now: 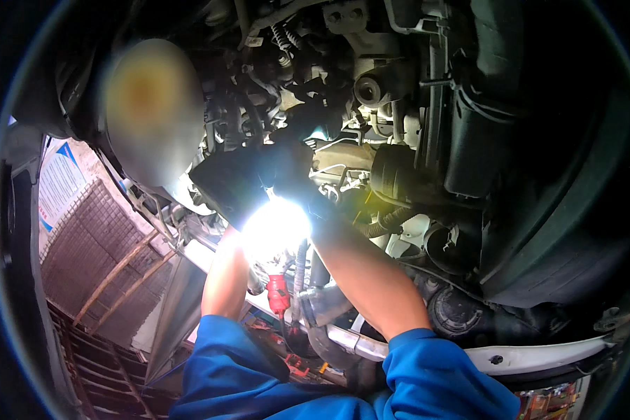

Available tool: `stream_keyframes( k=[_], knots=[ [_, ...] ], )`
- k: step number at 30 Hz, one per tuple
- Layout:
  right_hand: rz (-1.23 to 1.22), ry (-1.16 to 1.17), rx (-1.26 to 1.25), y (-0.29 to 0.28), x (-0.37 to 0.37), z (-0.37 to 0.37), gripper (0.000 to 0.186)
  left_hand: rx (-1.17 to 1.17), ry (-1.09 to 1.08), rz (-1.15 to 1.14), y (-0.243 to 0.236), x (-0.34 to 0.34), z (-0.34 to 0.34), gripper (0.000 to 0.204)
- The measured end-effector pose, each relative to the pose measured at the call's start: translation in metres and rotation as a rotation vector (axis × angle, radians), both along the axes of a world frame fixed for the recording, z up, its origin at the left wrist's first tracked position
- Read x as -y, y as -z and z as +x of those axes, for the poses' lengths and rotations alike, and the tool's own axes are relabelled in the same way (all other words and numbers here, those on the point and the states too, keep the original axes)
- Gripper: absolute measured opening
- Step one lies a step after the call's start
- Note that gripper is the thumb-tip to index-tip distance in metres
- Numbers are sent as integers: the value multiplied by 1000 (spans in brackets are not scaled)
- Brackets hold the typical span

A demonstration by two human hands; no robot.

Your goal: The person works in a vehicle engine bay using a flashlight, a screwdriver, and an impact wrench, then sits on the ground to change a socket on the impact wrench before returning to work on the engine.

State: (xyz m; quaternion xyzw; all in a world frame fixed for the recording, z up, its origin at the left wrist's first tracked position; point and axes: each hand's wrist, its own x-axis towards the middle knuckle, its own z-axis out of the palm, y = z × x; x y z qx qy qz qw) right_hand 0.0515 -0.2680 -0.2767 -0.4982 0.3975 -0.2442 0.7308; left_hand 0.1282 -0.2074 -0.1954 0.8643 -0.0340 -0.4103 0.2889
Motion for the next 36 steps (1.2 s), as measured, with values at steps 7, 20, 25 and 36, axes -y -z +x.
stream_keyframes(
  k=[7,20,25,36],
  knots=[
    [-224,42,-153,-31,10,1,8,50,-2,10,8,5,-8,39],
    [-240,-115,-450,-10,-19,9,17,82,-41,45,-8,2,-12,43],
    [-276,-46,-214,-10,-9,1,8,90,-47,18,3,1,-10,45],
    [1246,212,436,-23,7,1,16,145,-71,28,0,-1,-13,48]
  ],
)
